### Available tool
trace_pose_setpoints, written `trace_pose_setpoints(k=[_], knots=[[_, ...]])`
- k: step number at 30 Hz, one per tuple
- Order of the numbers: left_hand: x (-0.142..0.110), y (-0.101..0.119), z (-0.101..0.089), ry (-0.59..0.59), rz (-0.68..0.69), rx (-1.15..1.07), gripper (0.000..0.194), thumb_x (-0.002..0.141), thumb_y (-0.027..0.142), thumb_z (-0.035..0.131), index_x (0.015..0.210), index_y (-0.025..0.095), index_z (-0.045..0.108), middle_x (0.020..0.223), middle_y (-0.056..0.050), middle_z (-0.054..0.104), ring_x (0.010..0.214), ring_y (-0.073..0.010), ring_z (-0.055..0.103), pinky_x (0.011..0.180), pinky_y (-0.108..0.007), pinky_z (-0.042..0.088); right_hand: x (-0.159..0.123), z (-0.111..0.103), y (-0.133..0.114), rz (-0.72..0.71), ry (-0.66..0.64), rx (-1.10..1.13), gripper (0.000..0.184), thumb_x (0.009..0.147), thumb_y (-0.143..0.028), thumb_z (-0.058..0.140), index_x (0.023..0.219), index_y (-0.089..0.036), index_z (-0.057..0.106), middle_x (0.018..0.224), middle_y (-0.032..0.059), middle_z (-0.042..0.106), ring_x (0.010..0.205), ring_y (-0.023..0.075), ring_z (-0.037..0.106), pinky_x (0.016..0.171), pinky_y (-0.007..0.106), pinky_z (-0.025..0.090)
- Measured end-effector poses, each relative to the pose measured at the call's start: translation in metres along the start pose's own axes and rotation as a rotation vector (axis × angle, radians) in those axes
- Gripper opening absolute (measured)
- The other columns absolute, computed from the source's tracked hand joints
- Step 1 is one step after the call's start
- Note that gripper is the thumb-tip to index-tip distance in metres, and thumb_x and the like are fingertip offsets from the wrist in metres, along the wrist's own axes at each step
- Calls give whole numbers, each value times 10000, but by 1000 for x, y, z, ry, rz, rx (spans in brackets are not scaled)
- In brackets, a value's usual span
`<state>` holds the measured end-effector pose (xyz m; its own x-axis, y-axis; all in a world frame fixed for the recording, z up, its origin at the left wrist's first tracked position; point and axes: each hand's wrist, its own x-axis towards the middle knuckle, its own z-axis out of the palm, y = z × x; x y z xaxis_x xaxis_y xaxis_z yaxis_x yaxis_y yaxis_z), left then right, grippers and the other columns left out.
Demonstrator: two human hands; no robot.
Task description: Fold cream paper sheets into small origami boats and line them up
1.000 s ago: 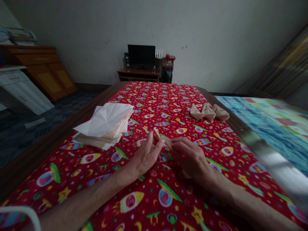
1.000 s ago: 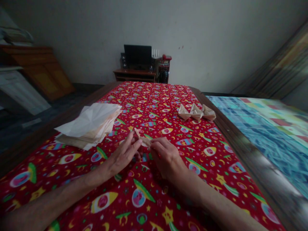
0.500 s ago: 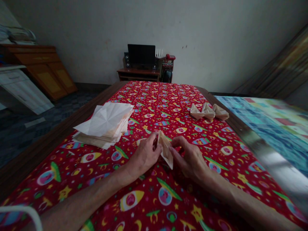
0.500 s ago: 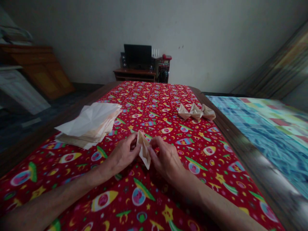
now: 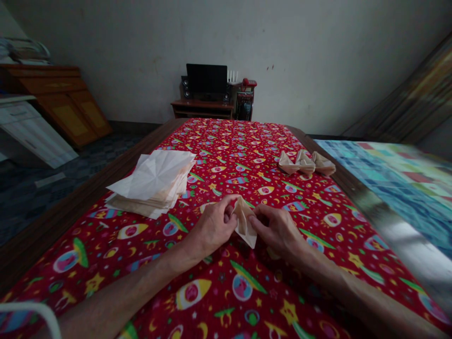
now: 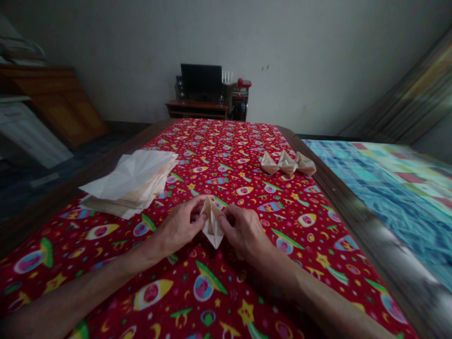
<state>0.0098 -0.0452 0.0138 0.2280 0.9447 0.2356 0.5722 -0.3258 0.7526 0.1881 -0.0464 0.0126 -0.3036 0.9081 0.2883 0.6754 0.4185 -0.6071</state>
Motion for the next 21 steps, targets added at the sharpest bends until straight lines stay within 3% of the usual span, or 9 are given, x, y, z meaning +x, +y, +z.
trace_pose_setpoints(k=[8, 15, 19, 21], knots=[[2, 1, -7, -147, -140, -121, 185, 776, 200, 475, 837, 141, 639, 654, -4, 611, 593, -137, 561, 553, -228, 431, -1, -2, -4, 8, 4, 18, 239, 808, -275, 513, 594, -170, 534, 495, -31, 509, 436, 77, 429, 428, 187, 284], [-3, 11, -14, -310, -173, -611, 165, 777, 220, 498, 883, 156, 606, 794, -13, 606, 729, -139, 557, 625, -220, 446, 0, -2, -4, 81, -67, 194, 203, 816, -286, 516, 669, -163, 585, 540, -18, 539, 469, 89, 463, 432, 186, 327], [-6, 14, -17, -454, -224, -918, 187, 846, 333, 502, 926, 183, 581, 792, -14, 585, 740, -135, 557, 711, -252, 466, -1, -1, -1, 120, -154, 404, 192, 826, -305, 515, 775, -155, 624, 681, 11, 617, 577, 119, 541, 489, 197, 401], [-7, 15, -18, -487, -199, -951, 227, 865, 380, 512, 949, 185, 591, 828, -21, 590, 772, -135, 557, 740, -251, 457, -1, -1, 2, 129, -174, 487, 191, 828, -312, 526, 797, -155, 629, 726, 16, 637, 618, 130, 569, 527, 206, 433]])
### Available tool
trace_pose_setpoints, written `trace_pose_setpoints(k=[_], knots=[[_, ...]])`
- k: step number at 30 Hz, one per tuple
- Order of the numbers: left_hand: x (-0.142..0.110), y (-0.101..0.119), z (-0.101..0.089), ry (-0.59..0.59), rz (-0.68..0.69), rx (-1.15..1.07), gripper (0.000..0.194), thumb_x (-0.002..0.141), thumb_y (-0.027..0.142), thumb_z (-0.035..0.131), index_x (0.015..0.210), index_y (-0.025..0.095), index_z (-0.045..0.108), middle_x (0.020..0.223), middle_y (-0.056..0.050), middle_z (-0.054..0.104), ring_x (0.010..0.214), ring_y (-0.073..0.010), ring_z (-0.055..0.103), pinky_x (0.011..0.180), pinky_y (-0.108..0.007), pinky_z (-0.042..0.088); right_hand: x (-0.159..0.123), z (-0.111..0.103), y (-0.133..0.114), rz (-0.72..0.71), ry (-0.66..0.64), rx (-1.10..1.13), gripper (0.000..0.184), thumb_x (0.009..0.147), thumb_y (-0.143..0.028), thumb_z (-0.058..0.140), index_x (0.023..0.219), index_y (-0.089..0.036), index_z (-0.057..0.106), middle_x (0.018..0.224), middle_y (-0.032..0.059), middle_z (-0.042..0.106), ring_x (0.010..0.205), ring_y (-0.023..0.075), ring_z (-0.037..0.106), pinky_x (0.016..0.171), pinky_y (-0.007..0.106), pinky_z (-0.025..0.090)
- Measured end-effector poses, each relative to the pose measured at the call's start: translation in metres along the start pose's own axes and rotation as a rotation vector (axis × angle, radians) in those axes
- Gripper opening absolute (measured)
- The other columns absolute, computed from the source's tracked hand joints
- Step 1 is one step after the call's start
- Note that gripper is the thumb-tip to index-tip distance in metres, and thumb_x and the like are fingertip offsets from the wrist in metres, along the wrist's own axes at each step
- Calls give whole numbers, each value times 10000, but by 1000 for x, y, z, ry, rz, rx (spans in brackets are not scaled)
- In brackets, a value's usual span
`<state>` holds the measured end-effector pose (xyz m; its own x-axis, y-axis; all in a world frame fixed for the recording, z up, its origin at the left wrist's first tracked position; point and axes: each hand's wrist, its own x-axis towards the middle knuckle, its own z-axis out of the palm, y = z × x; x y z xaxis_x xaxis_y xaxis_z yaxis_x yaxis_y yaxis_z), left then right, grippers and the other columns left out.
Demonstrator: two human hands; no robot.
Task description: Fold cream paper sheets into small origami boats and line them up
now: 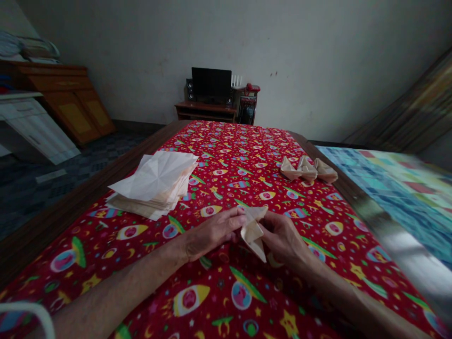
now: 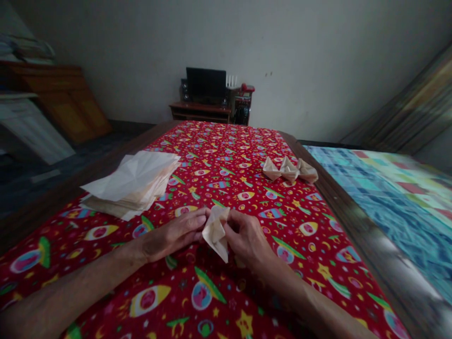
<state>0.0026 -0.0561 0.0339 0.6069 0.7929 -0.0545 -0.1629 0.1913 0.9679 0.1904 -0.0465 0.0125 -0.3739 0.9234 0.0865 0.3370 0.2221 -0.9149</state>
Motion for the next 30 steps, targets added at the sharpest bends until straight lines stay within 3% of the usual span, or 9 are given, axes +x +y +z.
trace_pose_setpoints(k=[5, 12, 16, 18, 22, 30], knots=[[1, 0, -1, 61, -3, 103, 248, 821, 391, 618, 906, 159, 631, 817, -1, 585, 730, -97, 511, 668, -189, 392, -1, -1, 2, 11, -40, 87, 218, 841, -353, 546, 781, -159, 625, 744, 13, 649, 634, 132, 586, 544, 207, 444], [2, -5, 0, 123, -78, -26, 326, 738, 440, 694, 792, 128, 616, 689, 4, 594, 629, -89, 511, 619, -195, 387, -5, 5, -1, 64, -2, 30, 244, 859, -376, 523, 783, -162, 613, 686, 11, 625, 594, 138, 578, 532, 227, 459], [4, -9, 1, 177, -49, -108, 313, 724, 418, 715, 786, 129, 612, 705, 2, 616, 649, -94, 543, 644, -200, 408, -9, -1, -5, -160, 244, -204, 137, 848, -306, 566, 923, -196, 594, 822, 18, 633, 715, 143, 590, 630, 236, 475], [5, -10, 1, 237, -23, -130, 298, 732, 407, 711, 790, 131, 614, 719, -1, 627, 670, -100, 555, 666, -207, 415, -10, -6, -8, -293, 305, -327, 104, 851, -256, 570, 944, -212, 587, 852, 17, 627, 736, 136, 584, 646, 232, 465], [7, -14, 1, 284, -9, -109, 290, 765, 410, 679, 780, 127, 617, 714, -12, 640, 667, -108, 566, 667, -220, 425, -13, -8, -9, -407, 180, -331, 133, 880, -184, 537, 985, -233, 603, 886, 13, 645, 766, 121, 610, 669, 213, 478], [9, -15, 0, 309, 7, -72, 295, 794, 414, 644, 781, 119, 624, 697, -7, 635, 636, -97, 562, 627, -207, 427, -17, -8, -13, -530, 158, -356, 261, 870, -127, 552, 1106, -234, 584, 944, 26, 664, 827, 122, 638, 712, 206, 501]])
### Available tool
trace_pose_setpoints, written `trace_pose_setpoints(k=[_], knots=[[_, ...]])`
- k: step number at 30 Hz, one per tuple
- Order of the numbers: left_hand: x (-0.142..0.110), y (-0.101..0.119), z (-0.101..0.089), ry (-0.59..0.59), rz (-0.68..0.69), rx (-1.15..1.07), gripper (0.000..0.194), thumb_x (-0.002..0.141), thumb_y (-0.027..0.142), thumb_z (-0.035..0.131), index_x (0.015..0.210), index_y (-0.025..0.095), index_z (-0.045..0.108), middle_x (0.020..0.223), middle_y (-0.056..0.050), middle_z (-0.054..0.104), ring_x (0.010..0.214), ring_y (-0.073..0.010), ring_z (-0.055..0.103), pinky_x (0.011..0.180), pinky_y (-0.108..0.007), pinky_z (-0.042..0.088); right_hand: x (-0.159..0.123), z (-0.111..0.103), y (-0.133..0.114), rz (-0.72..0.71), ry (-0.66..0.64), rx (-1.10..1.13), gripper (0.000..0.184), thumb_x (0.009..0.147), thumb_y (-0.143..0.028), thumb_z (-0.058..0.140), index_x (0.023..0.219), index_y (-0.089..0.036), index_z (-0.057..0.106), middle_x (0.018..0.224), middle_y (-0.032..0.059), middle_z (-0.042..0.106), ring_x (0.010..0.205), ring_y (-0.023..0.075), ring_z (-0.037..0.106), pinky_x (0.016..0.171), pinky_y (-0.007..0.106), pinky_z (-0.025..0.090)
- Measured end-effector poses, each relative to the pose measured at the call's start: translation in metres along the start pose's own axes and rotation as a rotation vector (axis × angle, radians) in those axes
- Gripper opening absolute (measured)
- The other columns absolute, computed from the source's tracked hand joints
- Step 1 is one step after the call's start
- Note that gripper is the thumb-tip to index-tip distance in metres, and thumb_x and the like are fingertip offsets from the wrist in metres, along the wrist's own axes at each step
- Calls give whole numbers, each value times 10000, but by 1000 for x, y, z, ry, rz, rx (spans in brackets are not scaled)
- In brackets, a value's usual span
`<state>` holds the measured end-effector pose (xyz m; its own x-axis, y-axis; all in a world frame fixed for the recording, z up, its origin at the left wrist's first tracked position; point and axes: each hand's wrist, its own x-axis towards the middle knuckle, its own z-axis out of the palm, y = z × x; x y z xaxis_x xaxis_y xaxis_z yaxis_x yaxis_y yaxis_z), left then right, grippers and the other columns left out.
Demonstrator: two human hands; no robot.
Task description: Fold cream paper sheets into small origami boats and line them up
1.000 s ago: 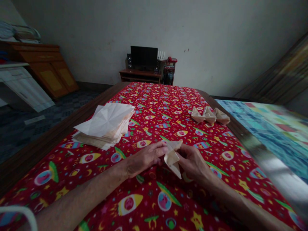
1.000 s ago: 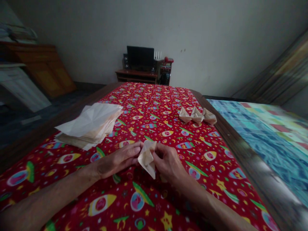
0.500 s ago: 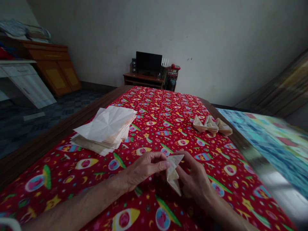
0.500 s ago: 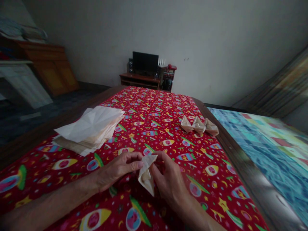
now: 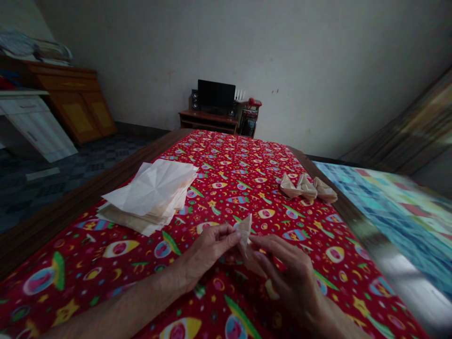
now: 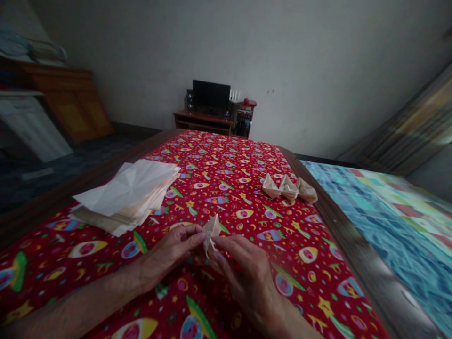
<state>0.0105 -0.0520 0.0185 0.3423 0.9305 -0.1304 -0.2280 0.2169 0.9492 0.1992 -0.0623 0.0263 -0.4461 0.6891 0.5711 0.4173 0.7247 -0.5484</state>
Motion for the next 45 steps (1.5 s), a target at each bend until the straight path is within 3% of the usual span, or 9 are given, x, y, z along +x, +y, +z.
trace_pose_setpoints(k=[13, 19, 27, 31, 35, 40, 45], knots=[[-1, -2, -3, -50, -24, -15, 238, 837, 350, 606, 868, 119, 659, 718, -20, 633, 640, -89, 555, 635, -196, 422, 5, -2, 7, -101, 23, -71, 163, 866, -116, 546, 963, -193, 652, 811, 48, 679, 697, 136, 650, 600, 218, 526], [-6, 2, -1, -149, 14, -66, 233, 879, 252, 544, 1040, 133, 662, 921, -67, 679, 854, -154, 611, 840, -270, 438, 7, -7, 4, -55, 4, -79, 131, 860, -107, 546, 897, -177, 650, 733, 28, 665, 636, 122, 629, 564, 206, 492], [-4, -1, -2, -155, -15, -127, 260, 878, 259, 541, 1094, 137, 621, 987, -93, 673, 907, -167, 616, 830, -271, 438, 10, -14, 5, 21, 23, -116, 124, 860, -152, 550, 873, -195, 666, 751, 17, 702, 646, 126, 660, 575, 201, 512], [-2, -1, -3, -57, -18, -172, 213, 853, 234, 564, 1030, 126, 613, 931, -91, 678, 847, -151, 618, 771, -259, 458, 22, -41, 31, 115, 148, -150, 112, 841, -226, 590, 878, -206, 694, 795, 30, 722, 683, 161, 673, 610, 255, 536], [-1, -6, -6, -72, -12, -115, 191, 854, 235, 554, 996, 126, 622, 893, -81, 677, 798, -138, 615, 741, -247, 459, 57, -93, 78, 218, 301, -193, 159, 806, -285, 638, 890, -173, 715, 853, 73, 724, 714, 172, 660, 643, 272, 517], [4, -19, -13, -158, 17, -63, 192, 876, 261, 540, 1000, 137, 618, 872, -69, 681, 763, -127, 614, 718, -241, 457, 101, -147, 131, 333, 174, -414, 204, 806, -208, 612, 886, -49, 712, 757, 117, 714, 617, 125, 611, 544, 210, 421], [8, -22, -15, -162, 19, -41, 248, 866, 332, 561, 1002, 131, 613, 871, -77, 680, 736, -128, 611, 702, -243, 456, 121, -153, 154, 317, 35, -481, 214, 745, -242, 641, 795, -59, 740, 684, 60, 712, 579, 65, 586, 548, 190, 348]])
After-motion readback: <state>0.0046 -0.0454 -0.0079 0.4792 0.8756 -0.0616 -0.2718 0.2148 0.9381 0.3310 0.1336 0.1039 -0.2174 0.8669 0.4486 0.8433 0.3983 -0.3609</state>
